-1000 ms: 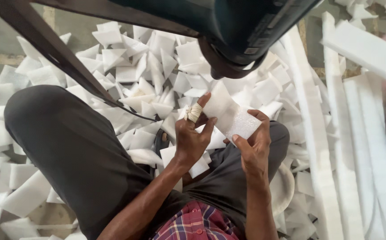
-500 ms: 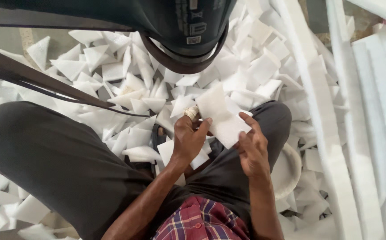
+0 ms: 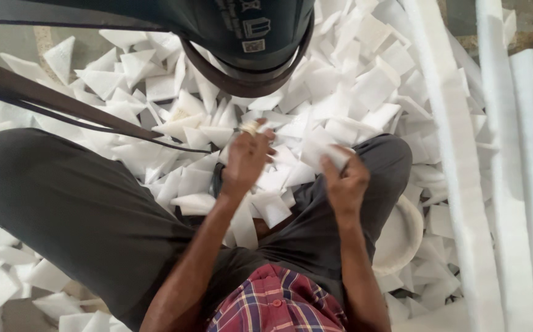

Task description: The person sits on the floor and repeatedly picks up small white foam pieces. They apply hot glue from a glue gun to the edges of the pieces and press them together to form small blocks. The finished blocks are placed into a pile on the floor.

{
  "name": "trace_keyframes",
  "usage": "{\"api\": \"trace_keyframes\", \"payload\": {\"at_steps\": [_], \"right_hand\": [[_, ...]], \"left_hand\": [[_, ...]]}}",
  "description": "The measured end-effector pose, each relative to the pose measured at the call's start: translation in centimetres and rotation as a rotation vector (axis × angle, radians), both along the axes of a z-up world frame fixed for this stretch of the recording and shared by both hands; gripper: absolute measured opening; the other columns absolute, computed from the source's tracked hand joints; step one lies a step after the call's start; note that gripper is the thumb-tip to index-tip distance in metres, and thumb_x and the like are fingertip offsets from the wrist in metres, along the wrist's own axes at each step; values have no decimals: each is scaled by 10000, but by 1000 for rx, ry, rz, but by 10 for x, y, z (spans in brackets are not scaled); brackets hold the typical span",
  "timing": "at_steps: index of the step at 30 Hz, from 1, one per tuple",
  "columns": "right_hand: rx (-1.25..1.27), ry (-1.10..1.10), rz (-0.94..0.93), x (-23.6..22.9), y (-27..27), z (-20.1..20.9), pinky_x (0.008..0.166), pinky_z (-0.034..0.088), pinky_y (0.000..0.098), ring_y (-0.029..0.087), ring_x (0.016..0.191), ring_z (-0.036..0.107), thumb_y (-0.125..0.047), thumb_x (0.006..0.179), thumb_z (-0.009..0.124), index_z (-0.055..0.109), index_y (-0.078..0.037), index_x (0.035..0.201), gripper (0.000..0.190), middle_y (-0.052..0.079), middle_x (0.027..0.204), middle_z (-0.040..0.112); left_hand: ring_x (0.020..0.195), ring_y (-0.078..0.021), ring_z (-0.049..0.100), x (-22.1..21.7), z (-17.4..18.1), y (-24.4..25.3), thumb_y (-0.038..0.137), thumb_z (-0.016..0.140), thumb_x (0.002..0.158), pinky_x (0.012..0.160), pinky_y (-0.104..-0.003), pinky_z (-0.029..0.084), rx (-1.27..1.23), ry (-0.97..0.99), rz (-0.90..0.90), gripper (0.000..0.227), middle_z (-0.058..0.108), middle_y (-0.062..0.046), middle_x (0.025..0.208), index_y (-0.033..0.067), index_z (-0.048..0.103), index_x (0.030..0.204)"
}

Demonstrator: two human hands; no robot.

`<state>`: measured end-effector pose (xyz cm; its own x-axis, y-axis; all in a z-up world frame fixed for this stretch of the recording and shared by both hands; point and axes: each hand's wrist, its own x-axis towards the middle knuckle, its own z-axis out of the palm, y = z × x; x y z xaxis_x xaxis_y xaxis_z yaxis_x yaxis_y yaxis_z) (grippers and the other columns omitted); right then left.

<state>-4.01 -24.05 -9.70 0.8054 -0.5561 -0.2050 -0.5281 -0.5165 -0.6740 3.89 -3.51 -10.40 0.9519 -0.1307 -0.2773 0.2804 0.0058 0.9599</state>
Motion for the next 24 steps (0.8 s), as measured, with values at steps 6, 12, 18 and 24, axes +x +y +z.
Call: {"api": "trace_keyframes", "payload": {"at_steps": [6, 12, 18, 24], "right_hand": [[1463, -708, -483, 6, -66, -47, 724, 565, 303, 213, 918, 715, -36, 887, 728, 632, -17, 1344, 467, 106, 1108, 733], [1733, -768, -108, -1, -72, -55, 867, 600, 311, 247, 1053, 665, 6, 966, 710, 556, -31, 1466, 525, 168, 1192, 655], [1674, -796, 21, -8, -63, -41, 864, 601, 332, 255, 1079, 652, 85, 865, 679, 488, -137, 1535, 731, 159, 1232, 639], [1443, -744, -104, -5, -58, -36, 953, 554, 397, 291, 1101, 647, 93, 877, 605, 486, -40, 1531, 678, 154, 1278, 632]], "left_hand": [[934, -363, 722, 19, -101, 27, 230, 760, 908, 836, -426, 567, 713, -259, 69, 276, 753, -198, 1002, 18, 738, 1082], [1135, -419, 625, -25, -155, -24, 35, 679, 811, 966, -471, 519, 695, -743, -168, 232, 668, -213, 1228, 39, 669, 1043], [1058, -419, 612, -29, -163, -43, -14, 602, 816, 884, -511, 504, 732, -854, -314, 292, 629, -255, 1262, 23, 695, 1090], [932, -389, 675, -20, -144, -39, -5, 590, 855, 820, -491, 544, 836, -593, -290, 106, 718, -180, 932, 23, 680, 808]]}}
